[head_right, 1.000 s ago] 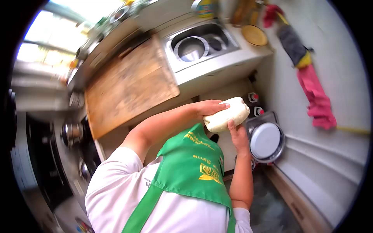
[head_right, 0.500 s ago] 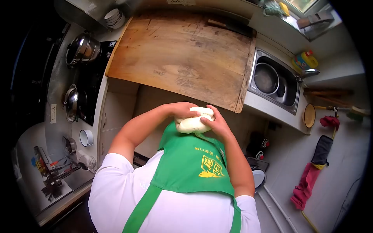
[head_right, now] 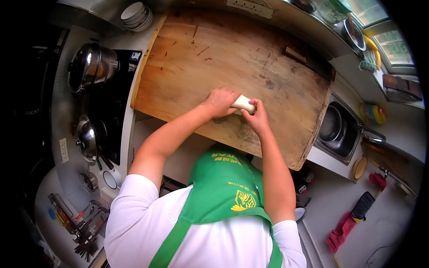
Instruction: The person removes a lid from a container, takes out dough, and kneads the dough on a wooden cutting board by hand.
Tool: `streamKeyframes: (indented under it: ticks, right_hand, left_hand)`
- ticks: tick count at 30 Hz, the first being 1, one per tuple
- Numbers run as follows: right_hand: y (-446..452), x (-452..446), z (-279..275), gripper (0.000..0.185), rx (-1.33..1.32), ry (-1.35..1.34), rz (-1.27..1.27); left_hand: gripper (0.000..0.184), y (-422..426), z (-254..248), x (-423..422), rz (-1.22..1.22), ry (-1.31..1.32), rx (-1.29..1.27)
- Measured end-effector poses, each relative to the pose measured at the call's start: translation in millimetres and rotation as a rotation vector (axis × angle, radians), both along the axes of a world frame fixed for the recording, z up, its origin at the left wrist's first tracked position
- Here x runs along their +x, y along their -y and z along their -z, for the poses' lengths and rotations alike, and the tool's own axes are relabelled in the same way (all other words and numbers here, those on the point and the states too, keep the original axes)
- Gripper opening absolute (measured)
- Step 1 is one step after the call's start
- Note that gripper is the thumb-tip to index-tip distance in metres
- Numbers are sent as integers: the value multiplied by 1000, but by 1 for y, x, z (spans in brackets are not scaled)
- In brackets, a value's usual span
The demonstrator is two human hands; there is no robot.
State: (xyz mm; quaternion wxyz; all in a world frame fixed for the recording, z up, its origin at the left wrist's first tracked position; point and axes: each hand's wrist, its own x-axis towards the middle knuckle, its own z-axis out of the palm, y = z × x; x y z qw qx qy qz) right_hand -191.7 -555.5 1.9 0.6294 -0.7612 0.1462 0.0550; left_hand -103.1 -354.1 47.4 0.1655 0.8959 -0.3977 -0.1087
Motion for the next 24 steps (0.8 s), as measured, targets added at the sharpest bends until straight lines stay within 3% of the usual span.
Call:
streamKeyframes:
  ticks: [3,5,6,8,9,10,11,12,16,19,21,24]
  right_hand:
    - [-1,-16,-8,33,81,-19,-16]
    - [-25,-5,-48,32,-690,69,-84]
    - [-35,0,-44,30,-709,101,-141]
    - [-50,0,-30,29,-785,234,-184]
    - [-57,4,-24,28,-862,373,-218]
    - [-66,2,-24,28,-920,425,-142]
    - [-64,-1,-22,28,-917,429,-140]
    - [-64,1,-19,27,-890,416,-140]
    - [-47,22,-11,27,-828,399,-172]
    - [-38,42,4,28,-825,257,-159]
    - [-36,55,10,24,-859,292,-99]
    - [-27,90,18,19,-820,214,-81]
  left_hand:
    - [70,-14,-3,-27,-112,5,-126]
    - [57,-13,1,-37,-167,121,-196]
    - [57,-12,-1,-36,-176,111,-194]
    - [40,-4,-9,-34,-346,-277,-290]
    - [40,0,-4,-33,-354,-284,-288]
    - [35,2,4,-36,-383,-90,-358]
    - [31,6,11,-37,-388,123,-436]
    - [31,8,13,-34,-377,162,-482]
    - [19,19,26,-12,-328,122,-476]
    - [16,28,31,15,-324,52,-378]
    - [16,37,39,29,-298,99,-462]
    - [16,50,48,58,-368,-44,-380]
